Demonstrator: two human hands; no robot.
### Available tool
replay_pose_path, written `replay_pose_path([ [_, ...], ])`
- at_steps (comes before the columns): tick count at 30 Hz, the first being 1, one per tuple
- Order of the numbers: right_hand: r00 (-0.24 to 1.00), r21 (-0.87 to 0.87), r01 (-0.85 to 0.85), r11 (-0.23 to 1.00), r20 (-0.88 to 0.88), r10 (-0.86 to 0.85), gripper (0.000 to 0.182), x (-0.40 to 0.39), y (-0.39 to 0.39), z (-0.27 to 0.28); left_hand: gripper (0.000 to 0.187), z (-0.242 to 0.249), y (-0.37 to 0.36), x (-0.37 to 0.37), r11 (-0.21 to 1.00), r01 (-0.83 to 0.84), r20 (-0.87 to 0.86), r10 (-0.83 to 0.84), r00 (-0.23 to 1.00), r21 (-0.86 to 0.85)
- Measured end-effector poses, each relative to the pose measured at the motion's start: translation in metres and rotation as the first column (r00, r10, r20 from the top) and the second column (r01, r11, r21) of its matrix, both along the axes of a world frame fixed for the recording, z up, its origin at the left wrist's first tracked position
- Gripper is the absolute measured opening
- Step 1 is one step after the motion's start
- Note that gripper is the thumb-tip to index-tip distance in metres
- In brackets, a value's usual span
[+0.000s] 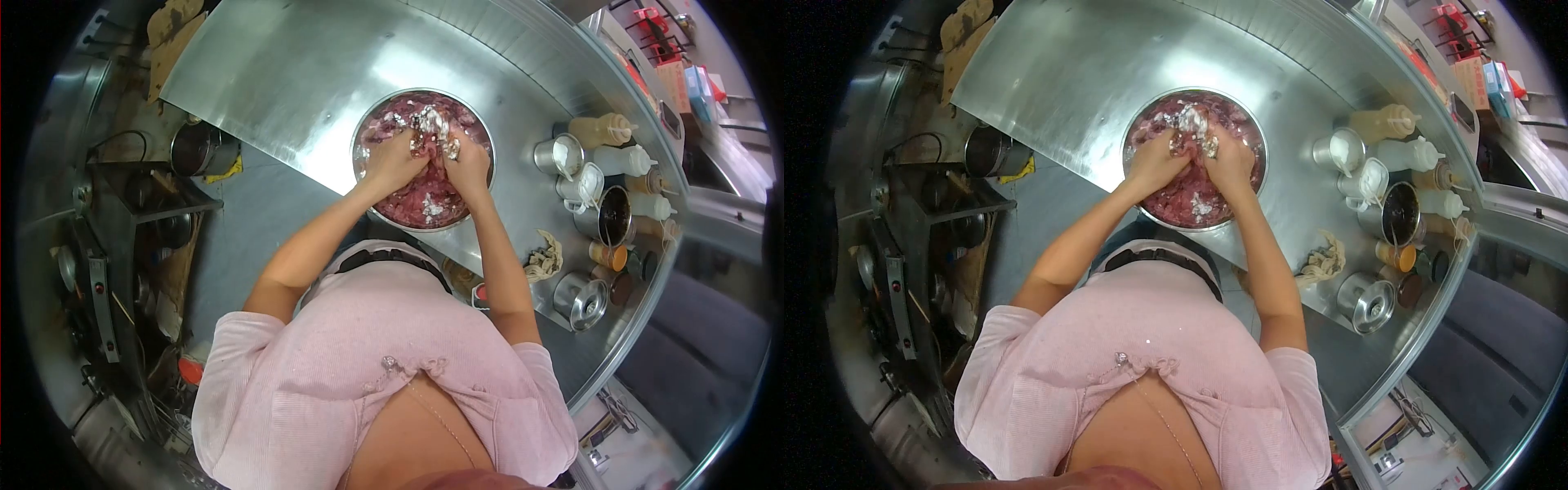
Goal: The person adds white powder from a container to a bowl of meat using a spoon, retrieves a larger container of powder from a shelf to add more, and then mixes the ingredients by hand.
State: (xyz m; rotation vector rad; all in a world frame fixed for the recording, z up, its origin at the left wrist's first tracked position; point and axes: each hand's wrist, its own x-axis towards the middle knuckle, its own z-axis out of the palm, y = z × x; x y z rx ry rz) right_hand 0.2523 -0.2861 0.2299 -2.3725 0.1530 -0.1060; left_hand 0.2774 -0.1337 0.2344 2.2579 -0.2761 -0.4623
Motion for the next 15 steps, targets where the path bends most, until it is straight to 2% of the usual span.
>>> replay_pose_path([
  [2, 0.99, -0.107, -0.068, 0.992, -0.129, 0.054, 0.04, -0.001, -0.003, -0.007, 0.057, 0.003, -0.001, -0.001, 0.992, 0.042, -0.147, -0.025, 0.989, 0.115],
  [3, 0.99, -0.108, -0.07, 0.992, -0.126, 0.056, 0.04, -0.001, -0.008, -0.015, 0.057, -0.006, 0.001, -0.005, 0.993, 0.039, -0.144, -0.022, 0.989, 0.114],
  [5, 0.977, -0.07, -0.195, 0.978, 0.071, 0.2, 0.049, -0.003, -0.023, -0.042, 0.066, -0.033, 0.009, -0.013, 0.989, 0.133, 0.293, -0.107, 0.95, -0.068],
  [6, 0.977, -0.069, -0.197, 0.978, 0.069, 0.202, 0.049, -0.003, -0.034, -0.052, 0.066, -0.03, 0.014, -0.014, 0.989, 0.13, 0.291, -0.105, 0.951, -0.067],
  [8, 0.916, -0.141, -0.387, 0.911, 0.055, 0.398, 0.058, 0.002, -0.06, -0.071, 0.087, -0.018, 0.022, -0.012, 0.961, 0.268, 0.14, -0.258, 0.956, -0.064],
  [9, 0.924, -0.234, -0.379, 0.895, -0.04, 0.381, 0.067, 0.002, -0.069, -0.082, 0.087, -0.025, 0.027, -0.012, 0.962, 0.267, 0.141, -0.257, 0.956, -0.063],
  [10, 0.924, -0.233, -0.379, 0.895, -0.038, 0.381, 0.067, 0.005, -0.07, -0.091, 0.095, -0.036, 0.031, -0.01, 0.98, 0.2, 0.088, -0.198, 0.976, -0.008],
  [11, 0.957, 0.061, -0.269, 0.961, -0.092, 0.274, 0.068, 0.008, -0.071, -0.1, 0.103, -0.047, 0.033, -0.008, 0.99, 0.134, 0.04, -0.136, 0.99, 0.051],
  [12, 0.967, 0.34, -0.114, 0.933, -0.178, 0.183, 0.071, 0.009, -0.071, -0.104, 0.103, -0.056, 0.032, -0.006, 0.989, 0.135, 0.04, -0.137, 0.99, 0.052],
  [13, 0.967, 0.341, -0.113, 0.933, -0.177, 0.182, 0.071, 0.009, -0.06, -0.089, 0.108, -0.062, 0.029, -0.003, 0.995, 0.09, -0.012, -0.09, 0.996, -0.042],
  [14, 0.918, 0.641, 0.051, 0.766, -0.333, 0.217, 0.073, 0.011, -0.046, -0.075, 0.114, -0.069, 0.026, 0.0, 0.99, 0.038, -0.068, -0.048, 0.997, -0.134],
  [15, 0.881, 0.753, 0.147, 0.641, -0.394, 0.261, 0.074, 0.009, -0.031, -0.058, 0.114, -0.074, 0.02, 0.002, 0.99, 0.04, -0.07, -0.049, 0.996, -0.134],
])
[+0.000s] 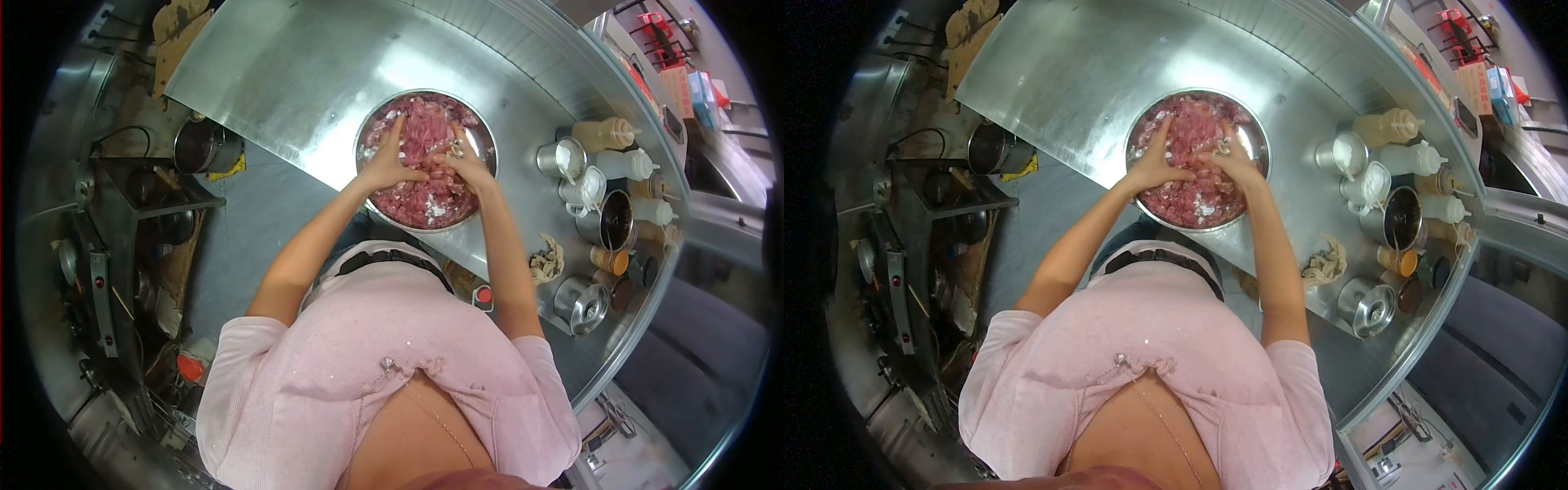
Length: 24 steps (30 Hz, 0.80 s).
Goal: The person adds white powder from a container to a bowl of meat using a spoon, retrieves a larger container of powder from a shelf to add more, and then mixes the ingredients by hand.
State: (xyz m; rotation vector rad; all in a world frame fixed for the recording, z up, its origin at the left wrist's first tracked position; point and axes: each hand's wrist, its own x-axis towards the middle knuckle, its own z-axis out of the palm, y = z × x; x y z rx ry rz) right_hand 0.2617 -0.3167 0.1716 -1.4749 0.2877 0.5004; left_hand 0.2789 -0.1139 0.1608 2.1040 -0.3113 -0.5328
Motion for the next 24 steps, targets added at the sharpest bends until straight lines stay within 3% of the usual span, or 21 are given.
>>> replay_pose_path([
  [1, 0.992, 0.158, 0.043, 0.986, -0.126, -0.024, 0.075, -0.001, 0.015, 0.017, 0.114, -0.003, -0.008, 0.001, 0.991, 0.03, 0.104, -0.016, 0.994, -0.131],
  [2, 0.997, 0.125, 0.066, 0.99, -0.058, -0.059, 0.075, -0.002, 0.028, 0.03, 0.114, -0.007, -0.013, 0.003, 0.964, 0.071, 0.21, -0.016, 0.978, -0.256],
  [3, 0.996, 0.095, 0.088, 0.992, 0.013, -0.09, 0.075, 0.0, 0.034, 0.036, 0.114, -0.006, -0.014, 0.004, 0.964, 0.07, 0.213, -0.014, 0.977, -0.258],
  [4, 0.984, 0.064, 0.098, 0.993, 0.141, -0.106, 0.061, 0.0, 0.035, 0.028, 0.111, -0.005, -0.015, 0.005, 0.934, 0.055, 0.125, -0.011, 0.992, -0.352],
  [6, 0.965, 0.024, 0.125, 0.992, 0.229, -0.127, 0.054, -0.001, 0.032, 0.029, 0.093, 0.014, -0.013, -0.001, 0.986, -0.001, 0.175, 0.031, 0.984, -0.167],
  [7, 0.94, -0.015, 0.157, 0.987, 0.31, -0.145, 0.047, -0.003, 0.031, 0.029, 0.093, 0.036, -0.013, -0.003, 0.986, -0.003, 0.169, 0.032, 0.985, -0.166],
  [8, 0.88, -0.252, 0.216, 0.943, 0.47, -0.076, 0.034, -0.005, 0.032, 0.04, 0.084, 0.052, -0.013, -0.004, 0.985, -0.002, 0.103, 0.02, 0.995, -0.172],
  [9, 0.882, -0.252, 0.215, 0.944, 0.465, -0.077, 0.034, -0.006, 0.033, 0.05, 0.074, 0.063, -0.014, -0.005, 0.984, -0.002, 0.038, 0.009, 0.999, -0.178],
  [11, 0.818, -0.51, 0.343, 0.789, 0.575, 0.016, 0.026, -0.007, 0.035, 0.062, 0.069, 0.079, -0.019, -0.009, 0.992, -0.053, 0.08, 0.062, 0.995, -0.112],
  [13, 0.81, -0.573, 0.353, 0.739, 0.583, 0.066, 0.03, -0.005, 0.036, 0.056, 0.063, 0.072, -0.02, -0.008, 0.993, -0.106, 0.128, 0.111, 0.985, -0.048],
  [15, 0.87, -0.685, 0.151, 0.712, 0.434, 0.233, 0.044, -0.006, 0.031, 0.048, 0.077, 0.043, -0.02, -0.005, 0.972, -0.026, 0.245, 0.085, 0.966, -0.235],
  [16, 0.87, -0.685, 0.151, 0.712, 0.434, 0.233, 0.044, -0.011, 0.026, 0.036, 0.077, 0.041, -0.016, -0.008, 0.972, -0.027, 0.245, 0.086, 0.966, -0.235],
  [18, 0.656, -0.813, 0.151, 0.562, 0.507, 0.558, 0.067, -0.019, 0.012, 0.015, 0.087, 0.041, -0.002, -0.011, 0.989, 0.132, 0.08, -0.126, 0.989, -0.074],
  [19, 0.654, -0.814, 0.147, 0.562, 0.506, 0.562, 0.067, -0.025, 0.011, 0.024, 0.087, 0.044, 0.005, -0.016, 0.989, 0.127, 0.079, -0.121, 0.989, -0.075],
  [21, 0.815, -0.857, -0.149, 0.493, 0.176, 0.552, 0.088, -0.043, 0.009, 0.04, 0.106, 0.049, 0.016, -0.025, 0.934, 0.141, 0.274, -0.237, 0.932, 0.328],
  [22, 0.855, -0.866, -0.227, 0.445, 0.042, 0.518, 0.105, -0.046, 0.012, 0.035, 0.106, 0.045, 0.015, -0.026, 0.934, 0.143, 0.269, -0.238, 0.933, 0.329],
  [24, 0.871, -0.886, -0.229, 0.402, -0.002, 0.492, 0.107, -0.045, 0.024, 0.024, 0.116, 0.032, 0.012, -0.029, 0.886, 0.18, 0.124, -0.255, 0.959, 0.428],
])
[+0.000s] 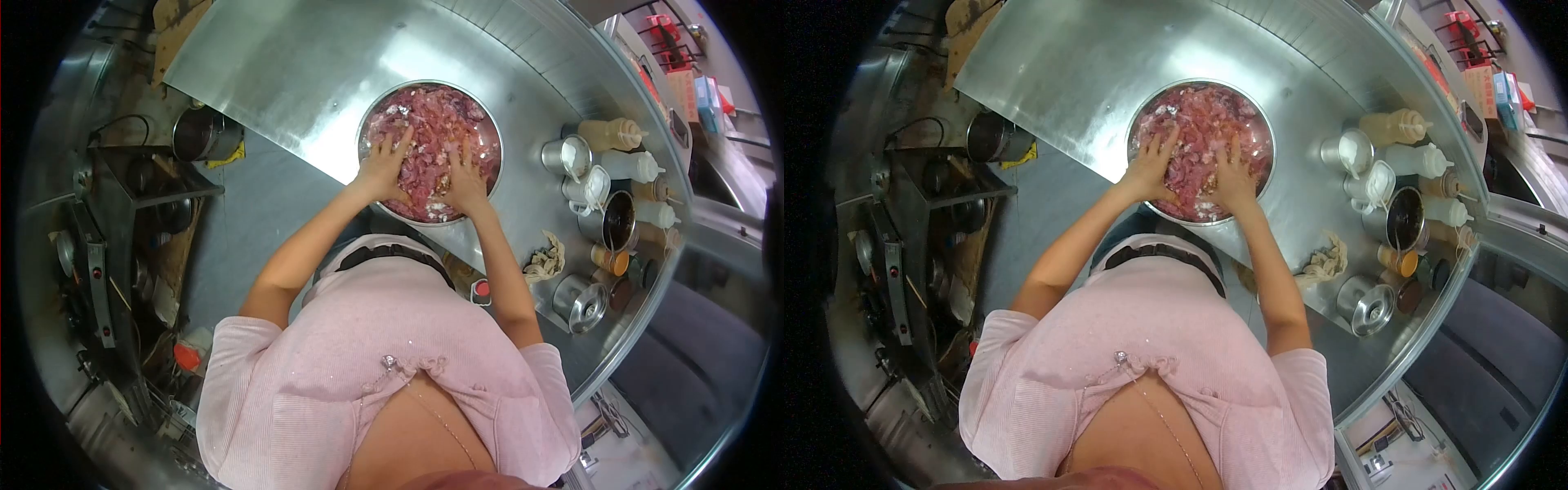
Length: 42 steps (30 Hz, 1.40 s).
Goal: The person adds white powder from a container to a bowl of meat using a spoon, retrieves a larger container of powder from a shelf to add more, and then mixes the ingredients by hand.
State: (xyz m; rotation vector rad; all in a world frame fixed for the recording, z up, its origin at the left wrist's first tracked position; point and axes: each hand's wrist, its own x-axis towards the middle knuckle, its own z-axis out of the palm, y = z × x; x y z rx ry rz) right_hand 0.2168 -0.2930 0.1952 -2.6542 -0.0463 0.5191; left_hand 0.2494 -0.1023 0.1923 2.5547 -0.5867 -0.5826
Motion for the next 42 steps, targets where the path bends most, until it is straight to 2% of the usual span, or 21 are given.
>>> replay_pose_path([
  [3, 0.997, -0.097, 0.019, 0.995, 0.078, -0.012, 0.098, 0.016, 0.004, -0.011, 0.117, -0.013, -0.007, 0.006, 0.988, 0.066, 0.074, -0.057, 0.996, -0.138],
  [5, 0.964, 0.351, 0.085, 0.933, 0.208, -0.166, 0.07, 0.025, -0.004, -0.026, 0.109, -0.022, -0.009, 0.014, 0.96, 0.047, 0.067, -0.03, 0.997, -0.275],
  [8, 0.907, 0.586, 0.15, 0.796, 0.238, -0.346, 0.048, 0.025, -0.005, -0.026, 0.091, -0.015, -0.016, 0.022, 0.917, -0.013, 0.047, 0.034, 0.998, -0.398],
  [10, 0.907, 0.584, 0.168, 0.794, 0.223, -0.357, 0.046, 0.021, -0.008, -0.002, 0.065, 0.006, -0.023, 0.013, 0.901, -0.123, -0.037, 0.118, 0.992, -0.415],
  [14, 0.898, 0.649, 0.134, 0.749, 0.241, -0.369, 0.052, 0.013, -0.009, 0.029, 0.06, 0.017, -0.03, 0.003, 0.896, -0.198, -0.11, 0.168, 0.98, -0.397],
  [16, 0.87, 0.694, 0.093, 0.714, 0.292, -0.397, 0.054, 0.012, -0.012, 0.02, 0.066, -0.003, -0.03, 0.003, 0.793, -0.056, 0.13, 0.168, 0.977, -0.606],
  [17, 0.875, 0.527, -0.026, 0.849, 0.423, -0.236, 0.058, 0.01, -0.018, 0.002, 0.066, -0.007, -0.025, 0.002, 0.793, -0.052, 0.131, 0.164, 0.978, -0.607],
  [18, 0.855, 0.328, -0.142, 0.934, 0.516, -0.052, 0.061, 0.008, -0.022, -0.007, 0.07, -0.006, -0.017, 0.0, 0.91, -0.064, 0.087, 0.108, 0.99, -0.409],
  [19, 0.854, 0.328, -0.139, 0.934, 0.517, -0.054, 0.061, 0.004, -0.025, -0.002, 0.074, -0.002, -0.01, -0.001, 0.98, -0.057, 0.032, 0.065, 0.997, -0.19],
  [22, 0.991, 0.447, 0.058, 0.893, 0.082, -0.105, 0.071, -0.007, -0.029, 0.0, 0.093, 0.006, 0.001, -0.007, 0.982, -0.156, 0.0, 0.157, 0.988, -0.104],
  [25, 0.903, 0.569, 0.093, 0.817, 0.297, -0.31, 0.079, 0.0, -0.023, -0.033, 0.106, -0.015, -0.002, 0.001, 0.932, -0.254, -0.081, 0.241, 0.967, -0.259],
  [27, 0.835, 0.85, 0.448, 0.277, -0.287, -0.47, 0.078, 0.01, -0.004, -0.04, 0.111, -0.03, -0.011, 0.009, 0.885, -0.274, -0.175, 0.222, 0.959, -0.377],
  [28, 0.787, 0.789, 0.592, 0.166, -0.52, -0.331, 0.072, 0.015, 0.0, -0.021, 0.113, -0.032, -0.018, 0.014, 0.838, -0.297, -0.285, 0.179, 0.942, -0.458],
  [31, 0.898, 0.892, 0.373, 0.256, -0.277, -0.343, 0.063, 0.021, 0.014, -0.004, 0.103, -0.005, -0.025, 0.019, 0.785, -0.335, -0.367, 0.148, 0.918, -0.521],
  [33, 0.906, 0.911, 0.292, 0.292, -0.166, -0.389, 0.059, 0.021, 0.014, -0.014, 0.075, 0.002, -0.024, 0.019, 0.648, -0.301, -0.388, 0.009, 0.922, -0.699],
  [34, 0.894, 0.857, 0.205, 0.473, 0.033, -0.447, 0.059, 0.02, 0.012, -0.003, 0.075, 0.011, -0.024, 0.018, 0.648, -0.304, -0.39, 0.011, 0.921, -0.698],
  [36, 0.847, 0.619, 0.063, 0.782, 0.382, -0.37, 0.048, 0.016, 0.01, 0.042, 0.042, 0.027, -0.026, 0.01, 0.812, -0.283, -0.259, 0.169, 0.951, -0.51],
  [37, 0.848, 0.62, 0.064, 0.782, 0.378, -0.37, 0.048, 0.016, 0.007, 0.041, 0.042, 0.025, -0.027, 0.009, 0.812, -0.286, -0.262, 0.17, 0.95, -0.508],
  [39, 0.86, 0.308, 0.056, 0.95, 0.469, -0.202, 0.05, 0.025, 0.0, 0.04, 0.033, 0.022, -0.029, 0.012, 0.894, -0.198, -0.031, 0.203, 0.979, -0.403],
  [40, 0.939, 0.29, 0.078, 0.954, 0.301, -0.168, 0.055, 0.028, -0.007, 0.03, 0.033, 0.02, -0.027, 0.012, 0.893, -0.198, -0.029, 0.204, 0.979, -0.404],
  [42, 0.924, 0.249, -0.029, 0.968, 0.376, -0.069, 0.062, 0.026, -0.021, 0.007, 0.049, 0.017, -0.017, 0.013, 0.998, -0.023, -0.093, 0.029, 0.995, 0.067],
])
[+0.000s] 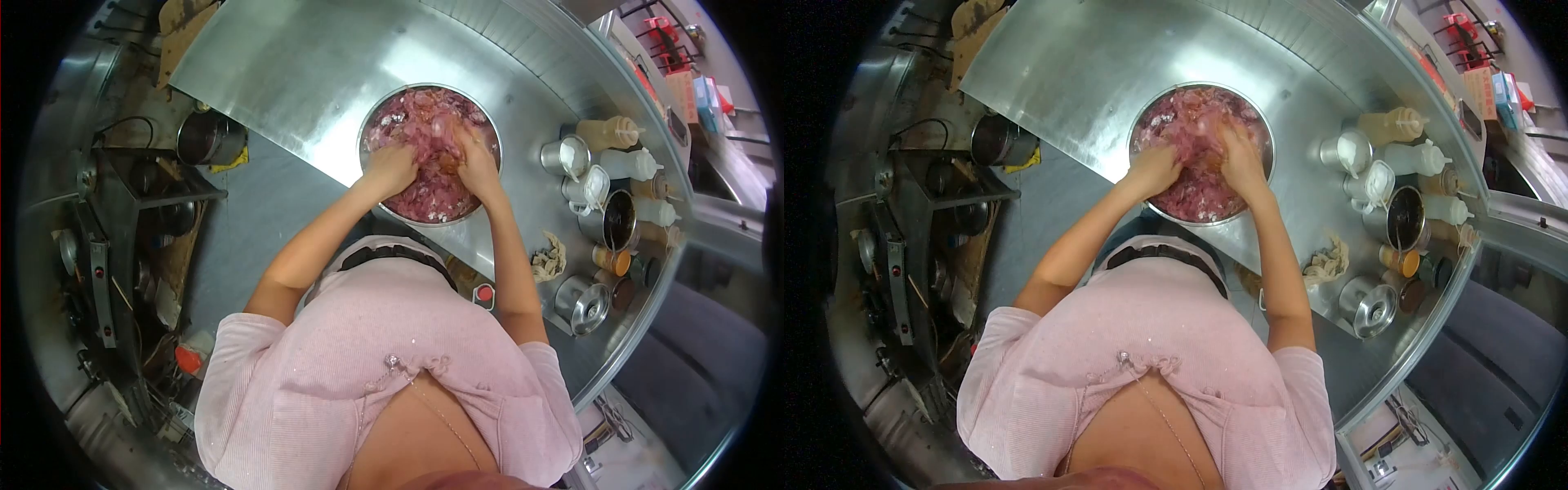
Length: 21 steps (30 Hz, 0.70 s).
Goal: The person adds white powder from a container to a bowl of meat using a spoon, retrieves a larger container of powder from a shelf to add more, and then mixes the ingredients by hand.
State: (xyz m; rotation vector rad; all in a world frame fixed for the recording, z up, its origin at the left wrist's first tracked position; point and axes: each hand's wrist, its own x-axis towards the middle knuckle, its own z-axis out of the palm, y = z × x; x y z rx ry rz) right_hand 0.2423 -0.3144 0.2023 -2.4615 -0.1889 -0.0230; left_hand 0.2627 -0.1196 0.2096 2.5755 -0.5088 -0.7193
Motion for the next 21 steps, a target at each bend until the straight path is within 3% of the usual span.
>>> replay_pose_path([
  [1, 0.994, -0.048, -0.086, 0.995, 0.066, 0.089, 0.069, -0.001, -0.007, -0.009, 0.049, -0.004, 0.006, -0.002, 1.0, -0.001, 0.003, 0.001, 1.0, -0.001],
  [2, 0.994, -0.048, -0.087, 0.995, 0.066, 0.09, 0.069, -0.002, -0.015, -0.018, 0.062, -0.011, 0.013, -0.009, 0.998, -0.051, 0.162, 0.058, 0.985, -0.046],
  [3, 0.998, -0.026, 0.012, 1.0, -0.062, -0.014, 0.072, -0.002, -0.02, -0.024, 0.076, -0.016, 0.018, -0.013, 0.991, -0.092, 0.312, 0.118, 0.943, -0.097],
  [4, 0.975, -0.017, 0.112, 0.994, -0.192, -0.114, 0.076, -0.002, -0.023, -0.032, 0.076, -0.021, 0.021, -0.011, 0.991, -0.093, 0.308, 0.118, 0.944, -0.096],
  [5, 0.974, -0.016, 0.112, 0.994, -0.196, -0.113, 0.076, 0.0, -0.021, -0.042, 0.089, -0.027, 0.022, -0.004, 0.981, -0.131, 0.252, 0.165, 0.954, -0.146],
  [6, 0.961, 0.373, 0.2, 0.906, -0.255, -0.107, 0.077, 0.003, -0.014, -0.049, 0.102, -0.032, 0.022, 0.001, 0.966, -0.171, 0.193, 0.208, 0.959, -0.193],
  [7, 0.949, 0.693, 0.279, 0.664, -0.307, -0.078, 0.079, 0.006, -0.004, -0.049, 0.102, -0.035, 0.02, 0.005, 0.967, -0.17, 0.191, 0.207, 0.959, -0.192],
  [8, 0.949, 0.693, 0.28, 0.664, -0.306, -0.08, 0.079, 0.011, 0.004, -0.048, 0.108, -0.037, 0.014, 0.009, 0.889, -0.227, 0.038, 0.263, 0.964, -0.398],
  [9, 0.897, 0.752, 0.368, 0.546, -0.441, 0.003, 0.08, 0.017, 0.013, -0.037, 0.114, -0.038, 0.007, 0.011, 0.763, -0.297, -0.122, 0.279, 0.953, -0.574],
  [10, 0.826, 0.777, 0.467, 0.423, -0.553, 0.104, 0.08, 0.018, 0.018, -0.031, 0.114, -0.037, 0.0, 0.009, 0.763, -0.294, -0.122, 0.275, 0.954, -0.577],
  [11, 0.829, 0.778, 0.463, 0.425, -0.549, 0.103, 0.08, 0.019, 0.019, -0.032, 0.103, -0.035, -0.006, 0.008, 0.713, -0.292, -0.179, 0.232, 0.956, -0.638],
  [13, 0.855, 0.755, 0.357, 0.55, -0.501, 0.133, 0.08, 0.021, 0.029, -0.022, 0.083, -0.028, -0.012, 0.009, 0.6, -0.297, -0.272, 0.136, 0.953, -0.742],
  [14, 0.972, 0.855, 0.215, 0.472, -0.234, -0.019, 0.063, 0.013, 0.036, -0.009, 0.06, -0.026, -0.013, 0.007, 0.63, -0.242, -0.145, 0.202, 0.969, -0.738],
  [15, 0.971, 0.854, 0.217, 0.474, -0.237, -0.017, 0.063, 0.013, 0.03, -0.002, 0.06, -0.018, -0.013, 0.006, 0.628, -0.246, -0.148, 0.205, 0.968, -0.739],
  [17, 0.982, 0.42, 0.186, 0.888, -0.053, -0.181, 0.037, 0.008, 0.017, 0.008, 0.049, 0.004, -0.009, 0.001, 0.716, -0.254, -0.192, 0.169, 0.967, -0.65],
  [18, 0.964, 0.322, 0.204, 0.925, 0.1, -0.247, 0.023, 0.007, 0.022, 0.031, 0.049, 0.018, -0.008, 0.0, 0.716, -0.256, -0.192, 0.171, 0.966, -0.649],
  [19, 0.964, 0.323, 0.202, 0.925, 0.102, -0.246, 0.023, 0.008, 0.02, 0.03, 0.047, 0.033, -0.008, -0.002, 0.842, -0.243, -0.161, 0.187, 0.969, -0.482],
  [20, 0.988, 0.001, 0.151, 0.989, 0.032, -0.151, 0.023, 0.01, 0.015, 0.026, 0.047, 0.04, -0.008, -0.002, 0.929, -0.226, -0.127, 0.196, 0.972, -0.293],
  [21, 0.994, -0.316, 0.058, 0.947, -0.065, -0.083, 0.023, 0.01, 0.01, 0.022, 0.047, 0.035, -0.006, 0.001, 0.929, -0.224, -0.124, 0.195, 0.973, -0.294],
])
